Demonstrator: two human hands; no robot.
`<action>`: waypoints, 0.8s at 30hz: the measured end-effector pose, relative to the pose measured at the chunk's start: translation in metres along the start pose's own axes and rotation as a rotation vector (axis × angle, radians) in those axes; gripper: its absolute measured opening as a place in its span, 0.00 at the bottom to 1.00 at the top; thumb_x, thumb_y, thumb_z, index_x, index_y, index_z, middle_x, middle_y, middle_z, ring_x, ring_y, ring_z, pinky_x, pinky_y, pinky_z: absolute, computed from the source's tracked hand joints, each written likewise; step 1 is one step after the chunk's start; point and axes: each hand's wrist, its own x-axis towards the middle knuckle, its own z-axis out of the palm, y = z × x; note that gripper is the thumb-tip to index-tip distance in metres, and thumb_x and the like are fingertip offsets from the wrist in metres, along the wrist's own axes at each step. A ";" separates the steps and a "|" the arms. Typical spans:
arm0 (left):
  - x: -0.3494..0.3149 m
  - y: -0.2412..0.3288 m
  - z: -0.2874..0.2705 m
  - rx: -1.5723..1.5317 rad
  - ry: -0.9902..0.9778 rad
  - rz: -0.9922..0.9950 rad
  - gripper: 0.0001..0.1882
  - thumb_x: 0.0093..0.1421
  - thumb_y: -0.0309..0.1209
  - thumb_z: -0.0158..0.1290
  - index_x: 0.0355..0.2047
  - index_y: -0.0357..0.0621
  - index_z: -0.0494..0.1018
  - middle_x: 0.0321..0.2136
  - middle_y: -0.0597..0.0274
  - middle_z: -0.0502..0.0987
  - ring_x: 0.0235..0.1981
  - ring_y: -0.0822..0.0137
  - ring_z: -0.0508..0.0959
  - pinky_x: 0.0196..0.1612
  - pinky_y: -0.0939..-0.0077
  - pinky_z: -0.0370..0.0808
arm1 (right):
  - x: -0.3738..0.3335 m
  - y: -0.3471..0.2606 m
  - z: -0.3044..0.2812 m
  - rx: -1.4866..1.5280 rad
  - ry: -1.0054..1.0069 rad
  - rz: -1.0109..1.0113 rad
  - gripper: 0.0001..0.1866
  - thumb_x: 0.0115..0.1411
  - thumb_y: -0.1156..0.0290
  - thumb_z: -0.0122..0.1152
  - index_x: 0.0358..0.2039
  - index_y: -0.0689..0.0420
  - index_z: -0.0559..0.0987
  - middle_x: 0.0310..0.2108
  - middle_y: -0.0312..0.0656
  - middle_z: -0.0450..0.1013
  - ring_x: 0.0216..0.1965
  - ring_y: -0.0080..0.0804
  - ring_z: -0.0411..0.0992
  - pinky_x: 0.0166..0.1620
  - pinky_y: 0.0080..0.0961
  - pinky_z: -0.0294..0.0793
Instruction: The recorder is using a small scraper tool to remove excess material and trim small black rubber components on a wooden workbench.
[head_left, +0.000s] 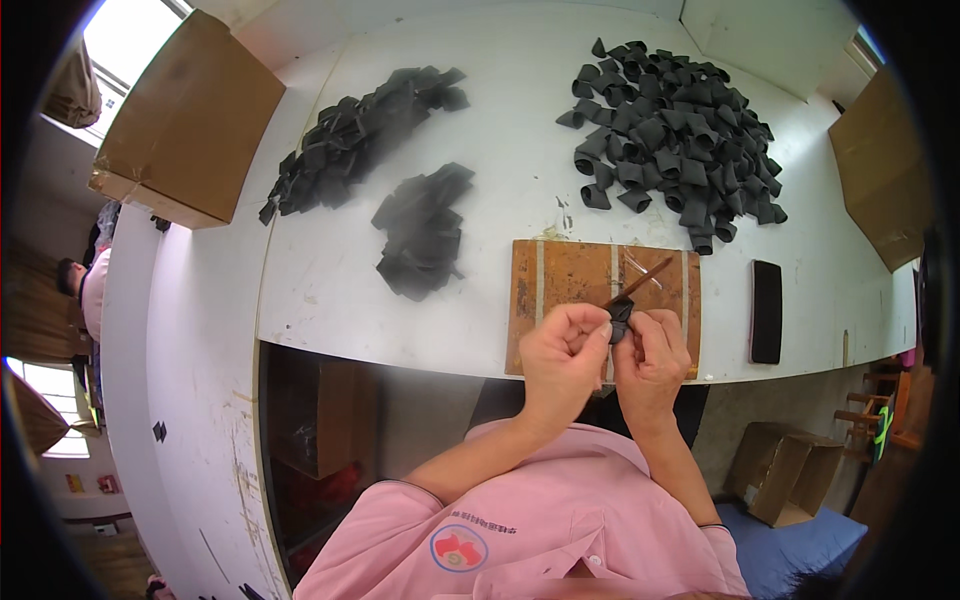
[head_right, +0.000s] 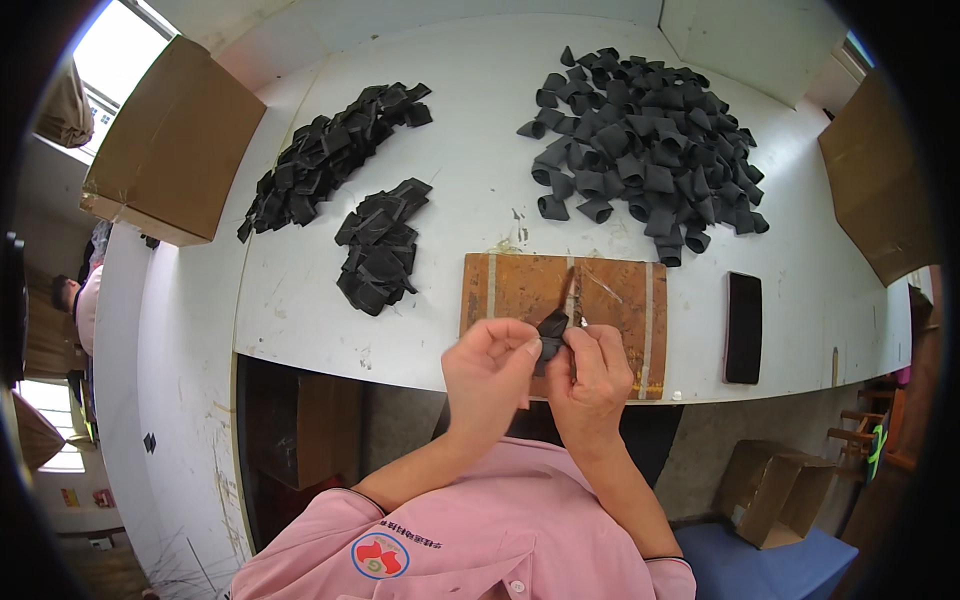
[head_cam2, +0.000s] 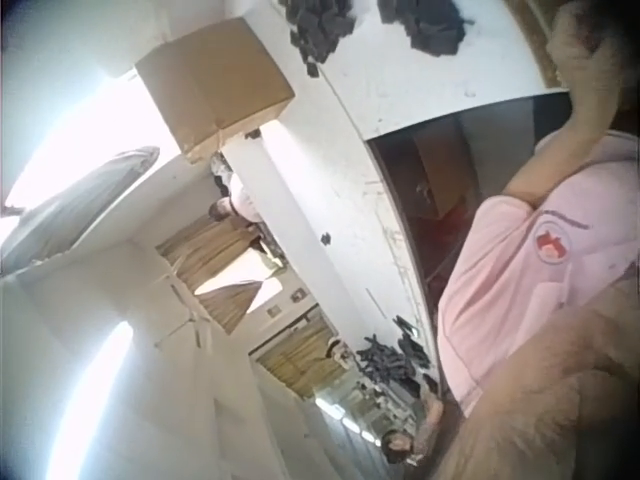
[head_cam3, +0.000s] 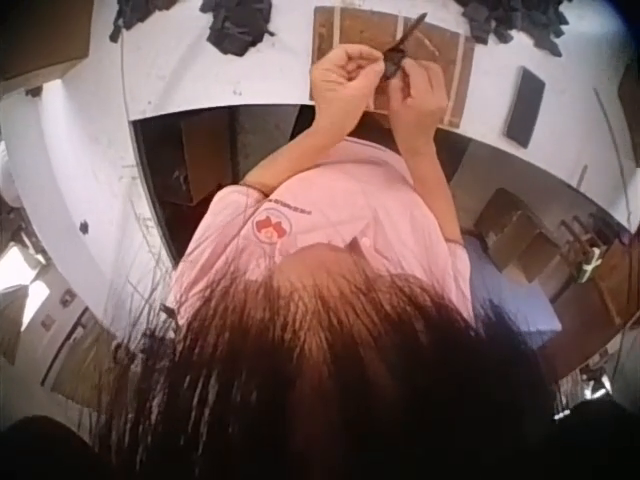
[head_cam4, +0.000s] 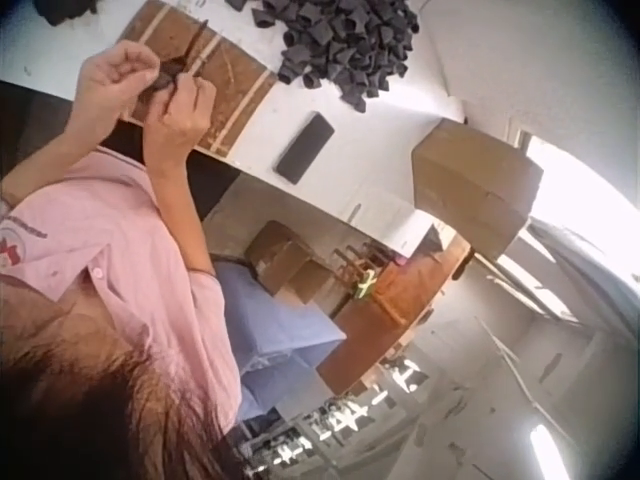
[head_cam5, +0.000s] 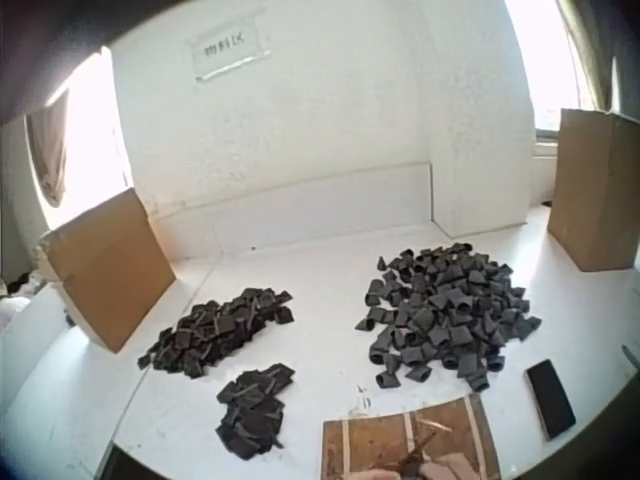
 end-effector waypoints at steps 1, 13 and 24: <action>0.007 -0.004 -0.004 -0.222 -0.075 -0.059 0.06 0.52 0.19 0.49 0.32 0.35 0.67 0.22 0.64 0.72 0.11 0.83 0.63 0.12 0.91 0.58 | 0.000 0.000 -0.002 0.063 0.025 0.112 0.04 0.46 0.82 0.56 0.26 0.64 0.74 0.22 0.40 0.66 0.22 0.27 0.67 0.24 0.22 0.66; 0.005 0.017 0.011 0.058 -0.020 0.365 0.09 0.48 0.15 0.47 0.31 0.34 0.67 0.23 0.58 0.73 0.09 0.83 0.61 0.10 0.90 0.54 | 0.024 0.002 -0.035 1.245 -0.576 0.689 0.12 0.57 0.63 0.51 0.22 0.55 0.68 0.18 0.25 0.60 0.21 0.11 0.56 0.24 0.09 0.56; 0.049 0.032 -0.008 -1.173 -0.531 -0.411 0.11 0.57 0.21 0.37 0.39 0.30 0.63 0.29 0.48 0.73 0.03 0.81 0.55 0.07 0.89 0.51 | 0.086 0.001 -0.028 1.176 -0.760 0.550 0.14 0.57 0.60 0.51 0.22 0.56 0.69 0.18 0.26 0.59 0.18 0.12 0.51 0.19 0.09 0.50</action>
